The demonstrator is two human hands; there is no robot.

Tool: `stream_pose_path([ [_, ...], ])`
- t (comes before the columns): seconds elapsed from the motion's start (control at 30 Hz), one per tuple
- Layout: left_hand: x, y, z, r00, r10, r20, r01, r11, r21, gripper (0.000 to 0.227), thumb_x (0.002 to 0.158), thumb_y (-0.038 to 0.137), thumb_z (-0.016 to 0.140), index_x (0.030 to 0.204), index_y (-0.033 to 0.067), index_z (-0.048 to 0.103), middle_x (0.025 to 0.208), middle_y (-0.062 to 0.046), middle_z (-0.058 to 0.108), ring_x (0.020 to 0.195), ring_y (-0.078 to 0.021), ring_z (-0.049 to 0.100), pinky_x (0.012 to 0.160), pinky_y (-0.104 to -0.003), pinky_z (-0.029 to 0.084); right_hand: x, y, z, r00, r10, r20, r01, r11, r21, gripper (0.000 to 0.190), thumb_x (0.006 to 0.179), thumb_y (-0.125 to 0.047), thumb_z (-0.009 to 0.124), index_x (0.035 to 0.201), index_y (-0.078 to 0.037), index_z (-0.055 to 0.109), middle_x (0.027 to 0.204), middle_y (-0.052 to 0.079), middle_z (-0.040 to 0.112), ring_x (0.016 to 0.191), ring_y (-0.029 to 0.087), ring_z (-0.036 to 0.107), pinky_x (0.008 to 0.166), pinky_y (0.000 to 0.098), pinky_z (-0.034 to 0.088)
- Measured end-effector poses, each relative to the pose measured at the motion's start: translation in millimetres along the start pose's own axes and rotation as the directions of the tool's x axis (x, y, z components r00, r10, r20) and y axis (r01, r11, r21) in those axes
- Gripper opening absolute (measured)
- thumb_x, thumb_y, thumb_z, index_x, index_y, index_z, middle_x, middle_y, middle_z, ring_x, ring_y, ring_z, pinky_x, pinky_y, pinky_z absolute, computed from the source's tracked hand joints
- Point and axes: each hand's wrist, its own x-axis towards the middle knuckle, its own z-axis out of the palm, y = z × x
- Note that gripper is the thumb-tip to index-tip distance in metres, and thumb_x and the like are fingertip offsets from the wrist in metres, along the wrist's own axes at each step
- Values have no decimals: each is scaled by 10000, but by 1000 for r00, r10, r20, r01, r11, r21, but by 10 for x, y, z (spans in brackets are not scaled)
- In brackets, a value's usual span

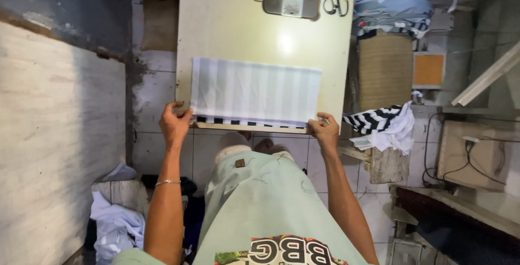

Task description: The person aligns a striped fabric on a table and uses scissors to cut it into smaller pieces. They repeatedly fold the fabric, trim the edges, and separate the cut sections.

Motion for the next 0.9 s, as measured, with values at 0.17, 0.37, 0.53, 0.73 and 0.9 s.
stream_pose_path([
  [0.17,33,-74,21,999,-39,20,39,999,-15,342,856,130,798,1164,62,667,836,-137,754,734,-250,737,655,-383,610,0,-25,-20,1000,-21,-19,20,998,-59,489,767,-112,810,1222,-31,651,803,134,718,645,196,700,589,305,632],
  [0.37,76,-142,43,998,-55,22,56,998,-35,347,855,136,803,1162,73,654,818,-106,750,706,-205,726,644,-325,603,-22,-62,-17,1000,-10,-17,9,999,-48,464,750,-134,819,1185,-69,671,789,108,735,628,181,713,561,297,637],
  [0.53,36,-100,18,998,-65,18,66,997,-43,356,854,141,808,1163,61,651,833,-121,752,700,-204,728,646,-312,602,-55,-90,-20,1000,-3,-4,3,998,-64,464,757,-147,800,1193,-67,662,797,98,732,649,163,696,585,274,624],
  [0.73,30,-42,9,998,-57,15,58,998,-25,382,869,170,796,1210,74,651,873,-139,753,724,-226,737,652,-318,610,-36,-108,-149,999,-49,14,51,964,-262,458,788,-189,759,1227,-97,665,810,80,747,700,170,732,629,333,627],
  [0.9,-32,121,-14,975,211,-69,-195,963,187,419,876,152,835,1245,36,674,999,-200,710,892,-339,727,757,-462,594,-130,-243,-280,995,-93,-29,77,936,-342,419,830,-201,699,1233,-88,682,777,94,749,703,200,730,677,363,569],
])
